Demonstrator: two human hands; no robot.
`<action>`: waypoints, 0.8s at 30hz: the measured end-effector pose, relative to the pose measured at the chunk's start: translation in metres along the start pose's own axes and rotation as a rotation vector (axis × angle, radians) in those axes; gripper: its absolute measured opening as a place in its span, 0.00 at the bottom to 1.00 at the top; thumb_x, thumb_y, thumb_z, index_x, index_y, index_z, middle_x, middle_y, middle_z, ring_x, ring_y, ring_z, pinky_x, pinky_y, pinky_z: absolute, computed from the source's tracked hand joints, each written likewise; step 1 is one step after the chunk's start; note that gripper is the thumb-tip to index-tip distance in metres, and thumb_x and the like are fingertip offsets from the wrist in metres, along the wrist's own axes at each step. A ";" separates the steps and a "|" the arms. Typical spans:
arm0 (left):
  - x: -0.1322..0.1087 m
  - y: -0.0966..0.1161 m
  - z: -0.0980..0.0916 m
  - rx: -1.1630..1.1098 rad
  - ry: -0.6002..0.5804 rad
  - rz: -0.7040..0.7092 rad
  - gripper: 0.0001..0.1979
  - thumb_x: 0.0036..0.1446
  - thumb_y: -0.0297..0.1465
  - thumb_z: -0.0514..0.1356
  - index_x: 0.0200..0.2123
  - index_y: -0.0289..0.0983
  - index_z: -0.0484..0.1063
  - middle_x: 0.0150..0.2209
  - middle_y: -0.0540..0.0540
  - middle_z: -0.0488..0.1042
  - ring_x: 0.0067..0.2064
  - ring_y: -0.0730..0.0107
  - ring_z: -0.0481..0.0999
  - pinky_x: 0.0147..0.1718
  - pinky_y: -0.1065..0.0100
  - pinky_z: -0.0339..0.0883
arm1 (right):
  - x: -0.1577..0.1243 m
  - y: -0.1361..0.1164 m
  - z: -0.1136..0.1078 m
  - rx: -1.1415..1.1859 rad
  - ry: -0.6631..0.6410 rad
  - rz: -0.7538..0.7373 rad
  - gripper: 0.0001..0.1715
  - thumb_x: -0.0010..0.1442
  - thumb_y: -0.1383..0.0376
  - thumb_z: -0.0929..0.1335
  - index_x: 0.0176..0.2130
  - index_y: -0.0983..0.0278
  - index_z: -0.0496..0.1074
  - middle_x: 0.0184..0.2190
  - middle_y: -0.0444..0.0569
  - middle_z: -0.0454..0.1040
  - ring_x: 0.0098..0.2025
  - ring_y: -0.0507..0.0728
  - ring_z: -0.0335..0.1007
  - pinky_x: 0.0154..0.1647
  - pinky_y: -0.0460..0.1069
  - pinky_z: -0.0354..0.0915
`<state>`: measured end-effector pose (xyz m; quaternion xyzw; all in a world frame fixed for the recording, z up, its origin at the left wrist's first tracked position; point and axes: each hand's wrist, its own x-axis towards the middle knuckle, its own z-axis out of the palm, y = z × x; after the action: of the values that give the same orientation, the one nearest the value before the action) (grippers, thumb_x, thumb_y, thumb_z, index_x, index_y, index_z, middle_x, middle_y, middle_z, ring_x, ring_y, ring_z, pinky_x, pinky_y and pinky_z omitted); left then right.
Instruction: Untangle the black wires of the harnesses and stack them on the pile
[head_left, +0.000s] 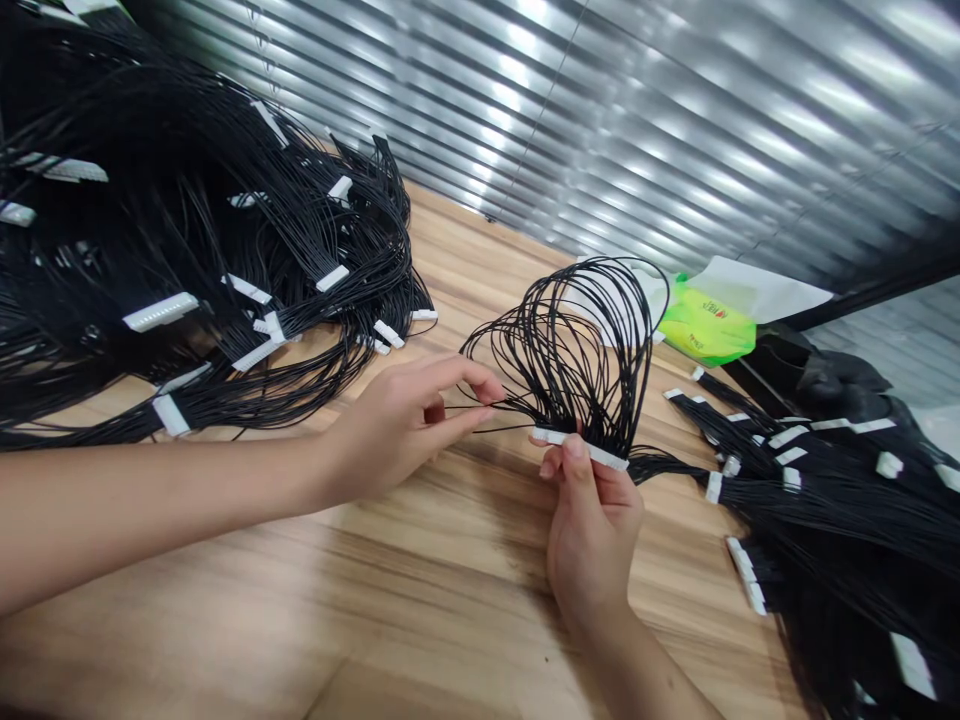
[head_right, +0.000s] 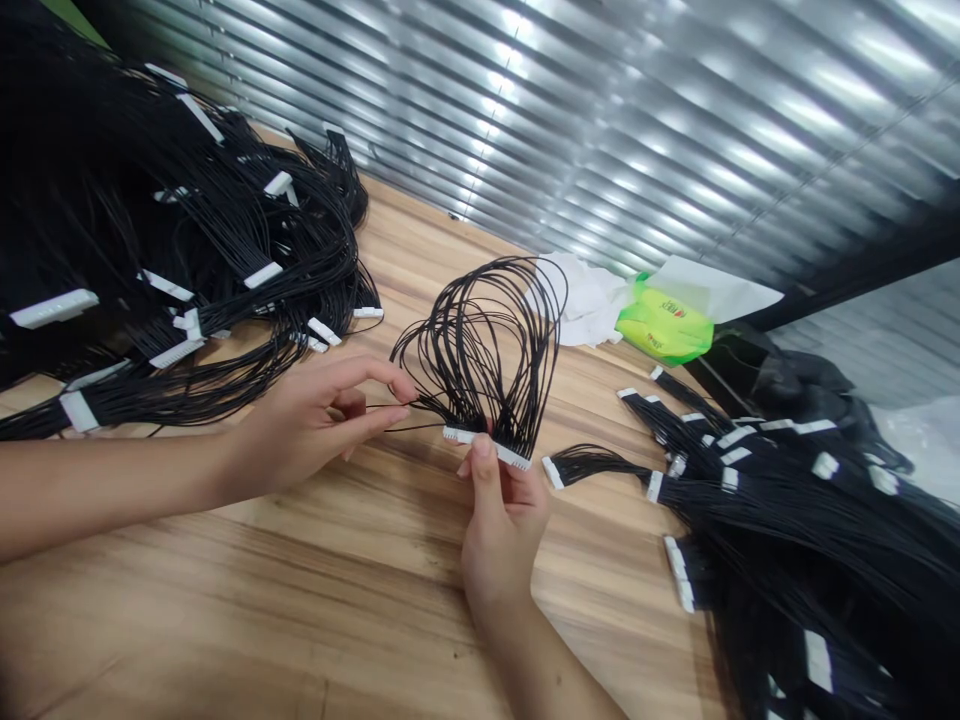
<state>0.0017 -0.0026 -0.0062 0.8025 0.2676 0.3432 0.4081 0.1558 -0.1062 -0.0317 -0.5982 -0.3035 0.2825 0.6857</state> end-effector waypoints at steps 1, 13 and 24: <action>0.001 -0.001 0.000 -0.008 -0.003 -0.021 0.05 0.59 0.29 0.59 0.40 0.37 0.71 0.38 0.50 0.73 0.24 0.85 0.66 0.19 0.82 0.59 | 0.000 0.000 0.000 -0.002 0.000 0.001 0.13 0.55 0.59 0.71 0.25 0.64 0.71 0.20 0.41 0.68 0.26 0.51 0.63 0.32 0.48 0.60; -0.001 -0.001 -0.007 0.105 -0.030 0.430 0.05 0.60 0.23 0.57 0.36 0.37 0.70 0.35 0.49 0.76 0.35 0.79 0.74 0.32 0.78 0.67 | -0.001 -0.002 0.000 -0.074 -0.028 -0.007 0.13 0.56 0.58 0.71 0.24 0.64 0.73 0.20 0.42 0.70 0.26 0.51 0.63 0.32 0.48 0.60; -0.003 -0.003 -0.008 0.224 -0.216 0.664 0.08 0.62 0.24 0.52 0.42 0.39 0.68 0.38 0.49 0.77 0.35 0.77 0.76 0.29 0.75 0.66 | -0.003 0.001 -0.001 0.062 -0.131 0.125 0.11 0.53 0.58 0.73 0.26 0.63 0.75 0.21 0.41 0.72 0.27 0.50 0.66 0.31 0.47 0.62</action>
<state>-0.0063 0.0006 -0.0065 0.9169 -0.0163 0.3390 0.2098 0.1549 -0.1093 -0.0329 -0.5748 -0.3008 0.3726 0.6635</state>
